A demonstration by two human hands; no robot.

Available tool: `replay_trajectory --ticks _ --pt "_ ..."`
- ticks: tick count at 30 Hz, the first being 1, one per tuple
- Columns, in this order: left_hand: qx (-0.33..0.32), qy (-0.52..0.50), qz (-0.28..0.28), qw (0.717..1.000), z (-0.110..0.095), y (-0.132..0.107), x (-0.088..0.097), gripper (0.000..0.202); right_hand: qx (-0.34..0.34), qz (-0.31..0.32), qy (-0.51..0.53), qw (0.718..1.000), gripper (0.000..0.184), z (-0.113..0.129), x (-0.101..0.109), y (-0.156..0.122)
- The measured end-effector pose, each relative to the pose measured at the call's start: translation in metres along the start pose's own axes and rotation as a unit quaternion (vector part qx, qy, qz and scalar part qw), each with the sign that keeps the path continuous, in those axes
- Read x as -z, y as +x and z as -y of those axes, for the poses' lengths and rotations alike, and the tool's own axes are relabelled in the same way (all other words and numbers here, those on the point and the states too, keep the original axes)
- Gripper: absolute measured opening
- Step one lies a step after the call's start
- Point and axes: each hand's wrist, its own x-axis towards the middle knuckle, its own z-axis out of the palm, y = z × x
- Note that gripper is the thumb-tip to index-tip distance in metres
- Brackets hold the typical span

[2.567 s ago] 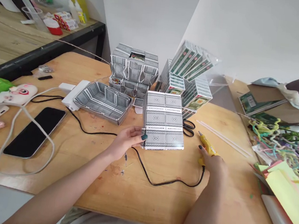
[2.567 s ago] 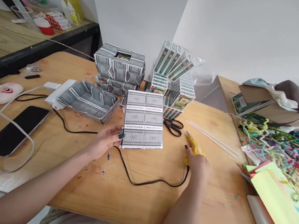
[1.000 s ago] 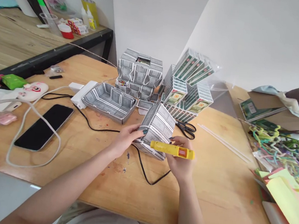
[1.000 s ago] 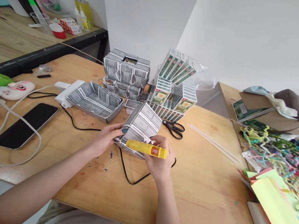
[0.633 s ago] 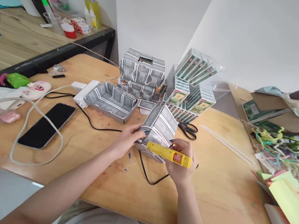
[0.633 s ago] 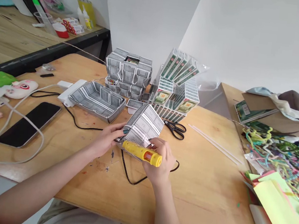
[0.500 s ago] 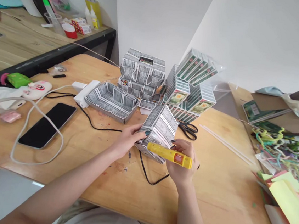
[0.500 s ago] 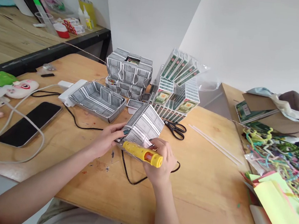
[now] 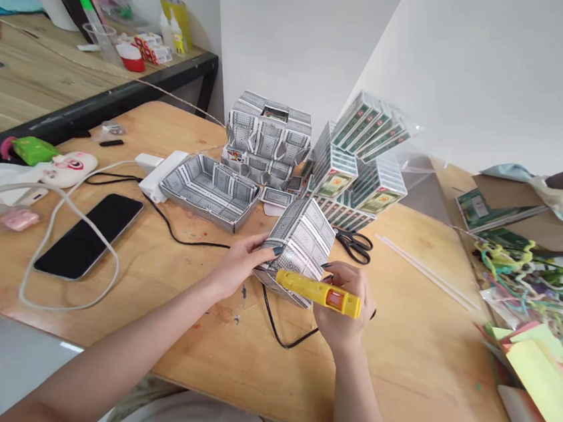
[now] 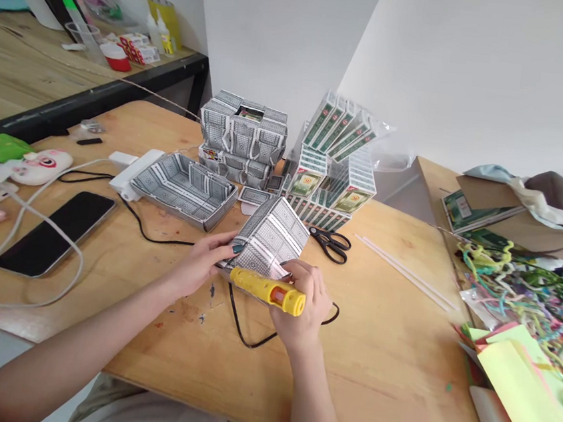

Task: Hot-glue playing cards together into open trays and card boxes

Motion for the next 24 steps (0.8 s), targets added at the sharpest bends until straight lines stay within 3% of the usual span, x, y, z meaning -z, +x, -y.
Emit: replay_trajectory --ticks 24 --pt "0.034 -0.020 0.007 0.999 -0.0051 -0.0026 -0.0032 0.044 -0.010 0.010 -0.006 1.000 0.029 -0.0027 0.0020 -0.0001"
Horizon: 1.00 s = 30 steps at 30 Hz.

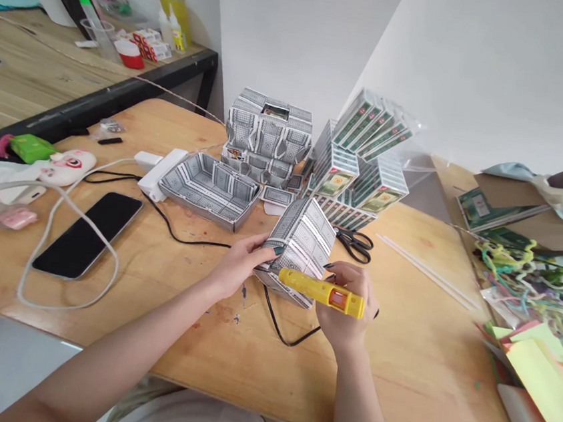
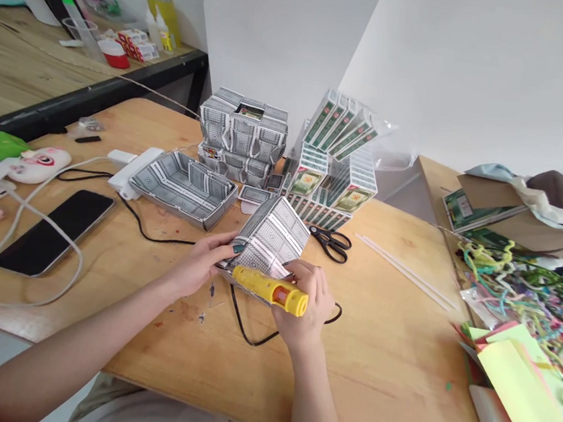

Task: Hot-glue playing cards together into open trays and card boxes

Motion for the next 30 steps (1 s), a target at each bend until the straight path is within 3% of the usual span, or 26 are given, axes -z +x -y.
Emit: replay_trajectory --ticks 13,30 --pt "0.001 -0.074 0.022 0.997 0.0021 0.0003 0.0033 0.035 -0.013 -0.013 0.004 1.000 0.029 -0.0030 0.0015 0.0034" --pt "0.003 -0.066 0.003 0.998 0.0069 0.0025 0.0065 0.039 -0.023 -0.012 -0.020 0.999 0.030 -0.0035 0.0008 0.0061"
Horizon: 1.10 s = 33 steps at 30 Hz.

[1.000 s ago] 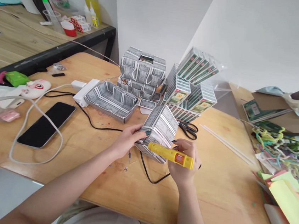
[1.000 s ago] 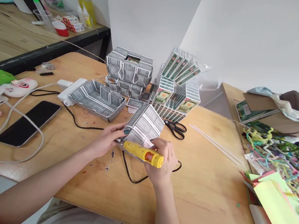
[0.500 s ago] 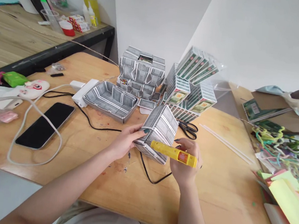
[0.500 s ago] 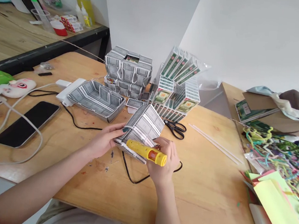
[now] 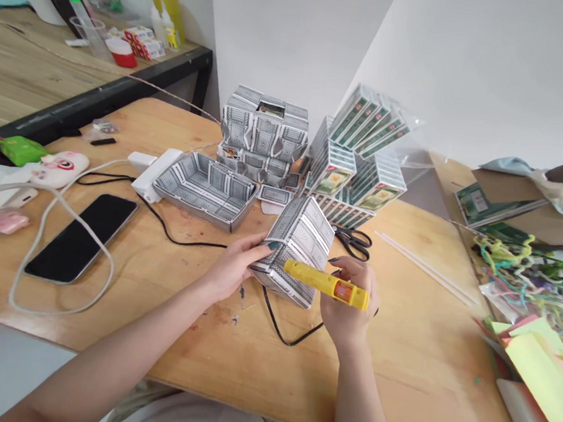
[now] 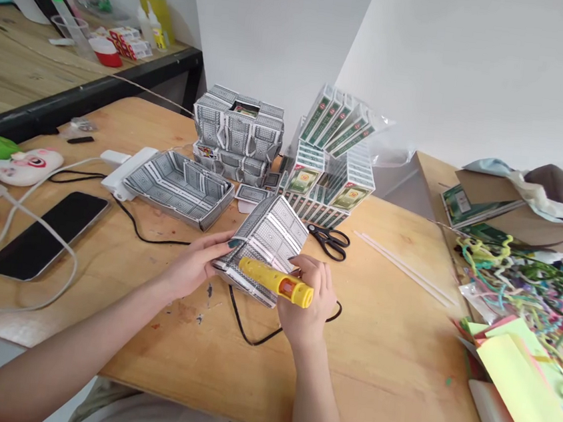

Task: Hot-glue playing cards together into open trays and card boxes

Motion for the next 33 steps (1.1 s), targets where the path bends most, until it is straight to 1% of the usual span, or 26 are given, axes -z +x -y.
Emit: replay_trajectory --ticks 5,13,23,33 --pt "-0.001 -0.005 0.006 1.000 -0.0007 -0.0002 -0.0005 0.037 0.002 0.002 -0.003 1.000 0.032 -0.0004 0.0000 0.0008" --pt "-0.001 0.011 0.000 1.000 -0.0005 0.0000 0.0006 0.040 0.002 0.003 0.002 1.000 0.029 -0.0029 -0.0009 0.0017" --pt "0.002 0.005 0.016 1.000 -0.0026 -0.0010 -0.0017 0.039 0.001 0.008 -0.023 1.000 0.030 -0.0039 -0.0002 0.0037" --pt "-0.004 0.014 0.013 1.000 -0.0039 -0.0014 -0.0029 0.041 -0.006 0.009 -0.037 0.999 0.030 -0.0047 -0.0005 0.0036"
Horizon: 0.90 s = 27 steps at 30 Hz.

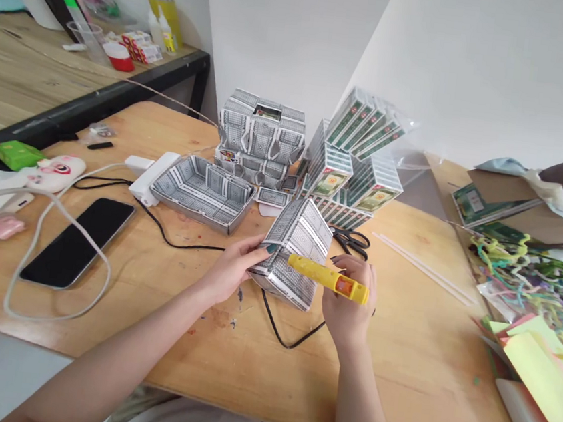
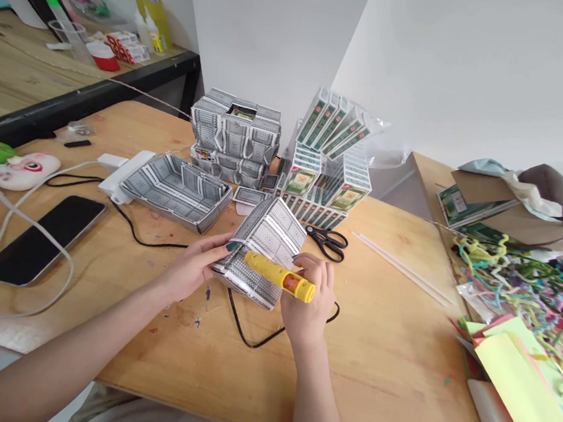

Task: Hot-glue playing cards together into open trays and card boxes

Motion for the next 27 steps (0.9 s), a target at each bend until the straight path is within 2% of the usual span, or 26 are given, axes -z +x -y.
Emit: replay_trajectory --ticks 27 --pt "-0.001 0.008 0.007 1.000 -0.0010 -0.0016 -0.0024 0.041 -0.040 -0.012 -0.016 0.999 0.022 0.0008 -0.0019 -0.0008"
